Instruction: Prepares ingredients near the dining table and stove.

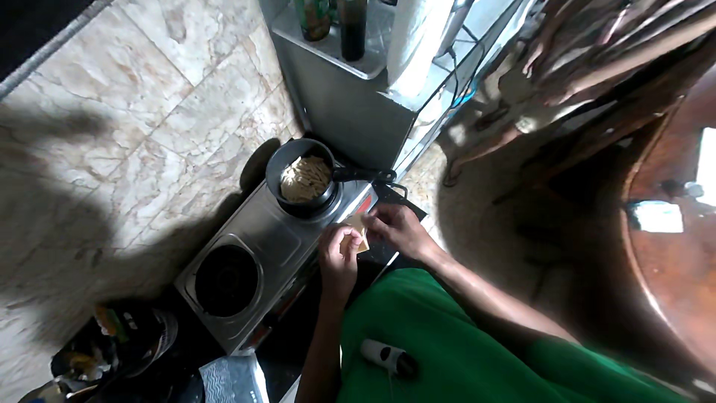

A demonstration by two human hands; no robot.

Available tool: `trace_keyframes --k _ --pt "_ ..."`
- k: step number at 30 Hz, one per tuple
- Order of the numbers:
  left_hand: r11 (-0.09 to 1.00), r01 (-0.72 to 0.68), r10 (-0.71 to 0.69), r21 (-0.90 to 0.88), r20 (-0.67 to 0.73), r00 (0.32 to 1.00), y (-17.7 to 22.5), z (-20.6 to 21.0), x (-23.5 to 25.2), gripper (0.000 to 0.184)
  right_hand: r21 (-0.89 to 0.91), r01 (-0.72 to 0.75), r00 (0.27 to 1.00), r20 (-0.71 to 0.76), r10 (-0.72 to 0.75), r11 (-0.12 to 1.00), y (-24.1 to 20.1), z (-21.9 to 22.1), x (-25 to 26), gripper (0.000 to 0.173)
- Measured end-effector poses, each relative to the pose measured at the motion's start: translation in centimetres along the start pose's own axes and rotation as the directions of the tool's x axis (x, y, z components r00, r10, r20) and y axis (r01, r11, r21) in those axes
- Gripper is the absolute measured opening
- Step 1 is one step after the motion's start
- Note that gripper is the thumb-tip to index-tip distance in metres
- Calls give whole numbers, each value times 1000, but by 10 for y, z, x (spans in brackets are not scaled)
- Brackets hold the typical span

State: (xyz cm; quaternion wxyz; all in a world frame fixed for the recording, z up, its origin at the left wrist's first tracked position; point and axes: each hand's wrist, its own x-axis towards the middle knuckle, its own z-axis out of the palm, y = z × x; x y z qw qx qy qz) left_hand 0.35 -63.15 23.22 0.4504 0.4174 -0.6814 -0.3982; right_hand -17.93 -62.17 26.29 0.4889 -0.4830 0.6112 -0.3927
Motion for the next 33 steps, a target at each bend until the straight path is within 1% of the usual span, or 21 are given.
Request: trace_keyframes --k 2,3,4,6,7,9,12,14,17,21,25,27,30,31,33 --pt "996 45 -46 -81 -9 999 1 -4 2 11 -105 57 998 -18 -59 993 4 -4 0 27" --pt "991 67 -69 -112 -10 998 1 -7 3 10 -150 128 991 -28 -133 980 6 -6 0 27" --pt "987 84 -86 -140 -6 996 3 -9 3 9 -175 228 972 -8 -233 958 7 -9 0 27" --pt "977 102 -104 -185 -2 995 3 -12 4 10 -187 419 908 80 -411 889 4 -16 1 28" --pt "972 115 -117 -205 4 993 3 -13 4 11 -195 481 877 121 -466 855 1 -18 2 25" --pt "959 147 -145 -241 27 989 7 -14 5 12 -213 565 825 157 -542 797 -1 -19 5 19" --pt "953 143 -130 -266 68 989 10 -15 6 9 -217 627 779 173 -603 748 -7 -19 7 9" --pt "955 113 -96 -276 72 993 11 -16 6 9 -231 679 734 182 -655 697 -9 -19 8 8" --pt "948 68 -68 -311 10 998 16 -19 6 9 -289 725 683 180 -708 626 -13 -20 6 12" --pt "932 32 -70 -362 -91 993 23 -31 7 7 -300 720 674 86 -734 626 -11 -27 4 10" --pt "934 -13 -29 -358 -113 993 27 -37 4 7 -294 753 622 25 -783 589 -7 -29 2 9" --pt "950 -100 62 -295 -136 989 28 -38 1 9 -316 778 577 19 -816 543 -6 -29 -1 10" --pt "948 -288 264 -136 -168 950 30 -42 0 12 -390 816 477 33 -879 428 -6 -29 -7 14" --pt "940 -323 301 -113 -178 937 33 -44 0 11 -416 823 441 39 -897 386 -5 -29 -9 15" --pt "931 -344 318 -119 -195 928 37 -46 0 9 -472 824 388 64 -920 314 -6 -28 -14 15"
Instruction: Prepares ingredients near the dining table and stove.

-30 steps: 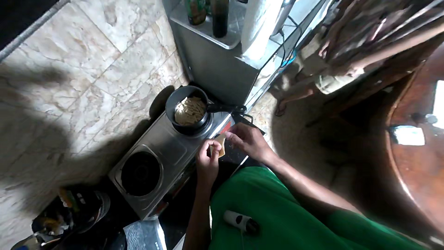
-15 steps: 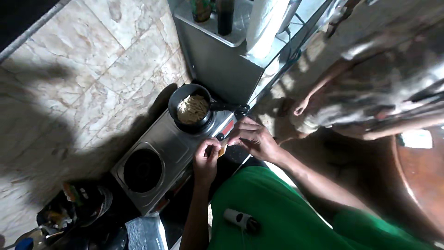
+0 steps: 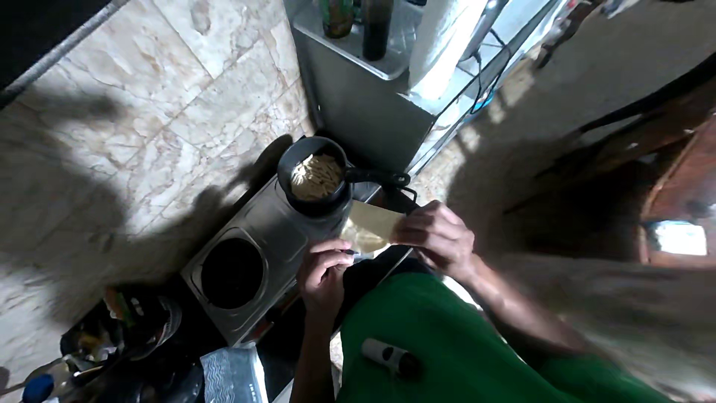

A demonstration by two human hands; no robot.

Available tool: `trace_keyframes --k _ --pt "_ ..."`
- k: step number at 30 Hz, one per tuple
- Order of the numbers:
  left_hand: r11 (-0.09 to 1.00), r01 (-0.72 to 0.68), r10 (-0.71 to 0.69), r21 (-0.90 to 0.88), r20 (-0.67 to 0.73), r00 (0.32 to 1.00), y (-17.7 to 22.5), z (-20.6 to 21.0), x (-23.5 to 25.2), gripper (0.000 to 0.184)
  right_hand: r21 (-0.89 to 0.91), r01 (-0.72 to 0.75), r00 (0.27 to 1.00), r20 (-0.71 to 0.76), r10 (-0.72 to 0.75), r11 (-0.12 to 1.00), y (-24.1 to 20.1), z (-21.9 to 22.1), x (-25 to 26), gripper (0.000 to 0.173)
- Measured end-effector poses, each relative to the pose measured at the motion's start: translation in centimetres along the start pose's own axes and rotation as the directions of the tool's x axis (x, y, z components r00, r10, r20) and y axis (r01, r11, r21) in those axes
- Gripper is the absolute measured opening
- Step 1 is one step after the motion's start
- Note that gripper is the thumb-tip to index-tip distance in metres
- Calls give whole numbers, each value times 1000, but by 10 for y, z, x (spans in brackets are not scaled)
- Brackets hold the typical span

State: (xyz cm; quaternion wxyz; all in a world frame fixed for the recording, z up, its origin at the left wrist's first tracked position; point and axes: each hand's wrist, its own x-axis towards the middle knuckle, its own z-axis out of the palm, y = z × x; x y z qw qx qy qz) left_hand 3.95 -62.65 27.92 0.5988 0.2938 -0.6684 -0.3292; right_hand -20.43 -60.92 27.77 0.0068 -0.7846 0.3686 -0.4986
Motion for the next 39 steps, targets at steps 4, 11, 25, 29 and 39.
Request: trace_keyframes --k 4,11,25,29,39 --pt "999 25 -27 -45 -31 999 -2 -3 1 10 162 -136 988 93 122 977 -8 2 0 12" --pt "999 12 -10 -34 77 997 -11 -12 -3 12 576 -816 395 617 680 -48 -8 15 12 46" --pt "960 201 -223 194 98 970 -16 -14 -12 43 479 -850 469 501 727 219 -14 33 5 22" --pt "868 243 -288 432 39 957 -19 2 -8 29 362 -853 510 430 745 376 -16 39 3 25" --pt "761 289 -388 581 50 920 -27 17 -5 10 99 -876 474 361 803 473 -17 48 -4 35"
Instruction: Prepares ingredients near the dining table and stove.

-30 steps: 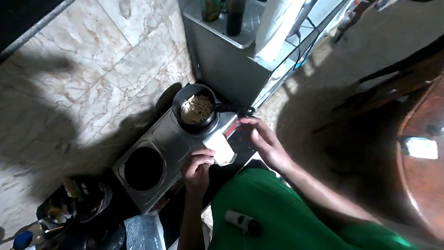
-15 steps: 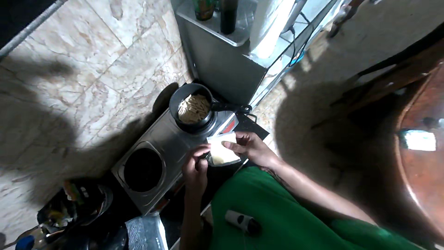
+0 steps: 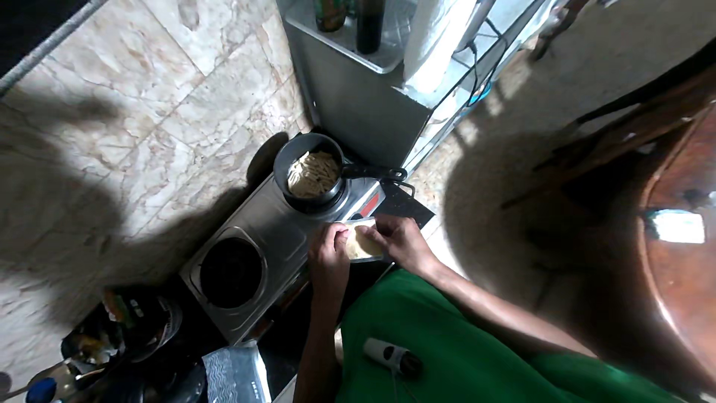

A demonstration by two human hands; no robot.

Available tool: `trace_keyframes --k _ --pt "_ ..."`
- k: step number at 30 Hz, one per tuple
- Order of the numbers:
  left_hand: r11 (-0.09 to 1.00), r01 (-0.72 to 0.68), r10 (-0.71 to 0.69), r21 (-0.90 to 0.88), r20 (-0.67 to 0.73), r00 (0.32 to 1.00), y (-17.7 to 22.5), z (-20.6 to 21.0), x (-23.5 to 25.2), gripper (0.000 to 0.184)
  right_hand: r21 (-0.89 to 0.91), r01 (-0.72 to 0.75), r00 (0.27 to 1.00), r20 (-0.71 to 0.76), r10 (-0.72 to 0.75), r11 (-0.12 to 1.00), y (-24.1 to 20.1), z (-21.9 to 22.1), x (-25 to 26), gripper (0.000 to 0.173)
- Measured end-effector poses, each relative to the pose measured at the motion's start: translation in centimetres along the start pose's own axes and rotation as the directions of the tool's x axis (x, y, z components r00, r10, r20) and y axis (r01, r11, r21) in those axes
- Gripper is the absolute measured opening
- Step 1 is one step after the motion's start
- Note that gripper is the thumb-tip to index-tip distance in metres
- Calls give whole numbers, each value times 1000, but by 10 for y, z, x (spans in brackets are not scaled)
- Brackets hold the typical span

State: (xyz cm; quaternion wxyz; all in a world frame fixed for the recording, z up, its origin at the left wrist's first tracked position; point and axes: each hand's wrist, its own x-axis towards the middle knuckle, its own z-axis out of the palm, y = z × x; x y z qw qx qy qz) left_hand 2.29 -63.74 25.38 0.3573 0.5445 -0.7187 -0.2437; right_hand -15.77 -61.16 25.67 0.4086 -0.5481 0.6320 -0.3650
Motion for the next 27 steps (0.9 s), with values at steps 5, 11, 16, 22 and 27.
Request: trace_keyframes --k 5,11,16,22,27 --pt "994 77 -76 -77 16 997 -10 -12 4 11 3 -7 1000 29 7 1000 9 -8 0 38" --pt "930 300 -293 -213 67 954 -17 -16 3 17 19 -28 999 15 28 999 14 -7 2 41" --pt "769 440 -430 -463 134 893 -17 -24 5 17 165 -51 998 53 43 985 15 -9 6 33" --pt "765 431 -372 -478 219 902 -9 -29 9 29 316 -17 989 142 -29 949 18 -9 10 27" --pt "902 265 -227 -342 148 963 -17 -18 6 43 288 -28 997 75 7 957 17 -5 12 26"
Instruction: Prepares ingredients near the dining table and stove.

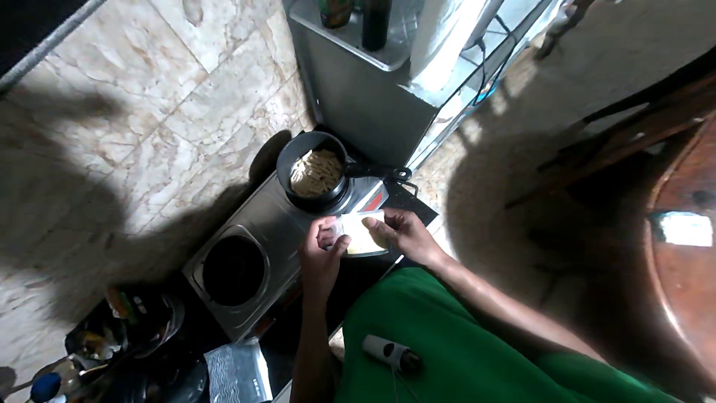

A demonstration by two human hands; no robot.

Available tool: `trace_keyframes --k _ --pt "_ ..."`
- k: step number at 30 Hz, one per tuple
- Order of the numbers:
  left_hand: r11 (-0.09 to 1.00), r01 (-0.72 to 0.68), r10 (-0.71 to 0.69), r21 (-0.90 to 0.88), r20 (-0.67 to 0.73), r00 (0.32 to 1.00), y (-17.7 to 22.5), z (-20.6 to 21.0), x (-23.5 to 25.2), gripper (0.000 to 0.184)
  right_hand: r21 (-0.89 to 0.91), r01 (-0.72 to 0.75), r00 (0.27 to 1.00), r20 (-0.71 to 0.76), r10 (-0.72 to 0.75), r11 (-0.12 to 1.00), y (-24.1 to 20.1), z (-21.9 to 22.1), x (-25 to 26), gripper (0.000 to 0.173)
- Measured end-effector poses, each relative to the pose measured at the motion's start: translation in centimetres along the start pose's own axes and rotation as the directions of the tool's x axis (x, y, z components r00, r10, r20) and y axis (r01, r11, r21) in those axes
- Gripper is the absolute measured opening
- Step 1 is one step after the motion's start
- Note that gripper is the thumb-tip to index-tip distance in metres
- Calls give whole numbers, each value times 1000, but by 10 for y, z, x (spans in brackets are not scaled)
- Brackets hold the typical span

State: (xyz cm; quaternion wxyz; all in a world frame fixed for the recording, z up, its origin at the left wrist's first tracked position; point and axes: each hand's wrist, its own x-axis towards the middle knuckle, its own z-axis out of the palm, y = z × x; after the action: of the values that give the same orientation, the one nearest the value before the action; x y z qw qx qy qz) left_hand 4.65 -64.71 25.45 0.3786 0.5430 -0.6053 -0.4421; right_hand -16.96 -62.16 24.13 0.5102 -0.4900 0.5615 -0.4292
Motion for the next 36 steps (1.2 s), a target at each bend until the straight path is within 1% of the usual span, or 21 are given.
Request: trace_keyframes --k 1,3,5,8,11,14,17,20,22,23,25,26,27,28,29,31,34,36 --pt "1000 -9 10 29 -20 1000 -1 2 0 38 -3 -7 1000 -5 7 1000 0 0 0 27" --pt "999 9 -5 36 -83 996 -2 6 1 19 5 -8 1000 -7 8 1000 1 1 1 27" --pt "999 27 -31 -37 -111 993 -2 7 2 11 47 -9 1000 5 8 999 3 -1 2 29" --pt "952 117 -149 -283 -96 984 2 8 1 8 166 -64 998 34 59 984 6 -3 4 24" --pt "877 150 -206 -457 -75 976 3 10 -2 4 292 -146 989 48 138 945 8 0 7 20" --pt "828 177 -241 -532 -52 969 4 11 -3 6 341 -185 983 53 178 922 13 3 10 22" --pt "816 172 -247 -552 -64 967 2 11 -5 5 352 -183 983 55 175 918 16 4 13 21" --pt "787 156 -227 -597 -45 973 1 11 -7 5 357 -165 986 44 160 919 18 5 14 19" --pt "768 153 -227 -622 -42 973 1 13 -7 6 305 -143 989 10 147 941 17 7 15 17" --pt "758 156 -237 -633 -46 970 3 14 -8 6 228 -119 991 -27 129 966 17 7 14 18" --pt "753 153 -258 -640 -74 963 6 17 -8 7 8 -16 988 -152 17 1000 20 12 11 28" --pt "761 148 -262 -631 -90 961 7 18 -9 7 -110 38 977 -206 -61 993 20 15 8 32" --pt "777 138 -253 -615 -104 962 9 19 -9 8 -187 88 962 -237 -132 978 18 18 6 34" --pt "797 122 -236 -592 -119 964 9 20 -9 8 -220 134 953 -239 -186 966 14 21 3 33" --pt "819 98 -207 -566 -132 969 9 22 -9 8 -223 169 950 -222 -219 960 10 23 0 31" --pt "857 47 -141 -514 -146 979 7 25 -11 9 -190 199 958 -167 -231 961 3 28 -3 33" --pt "893 23 -106 -449 -161 981 9 32 -13 8 -152 188 967 -141 -210 970 0 33 -2 40" --pt "898 8 -85 -440 -156 984 10 34 -15 6 -160 181 967 -149 -205 970 1 35 0 40"
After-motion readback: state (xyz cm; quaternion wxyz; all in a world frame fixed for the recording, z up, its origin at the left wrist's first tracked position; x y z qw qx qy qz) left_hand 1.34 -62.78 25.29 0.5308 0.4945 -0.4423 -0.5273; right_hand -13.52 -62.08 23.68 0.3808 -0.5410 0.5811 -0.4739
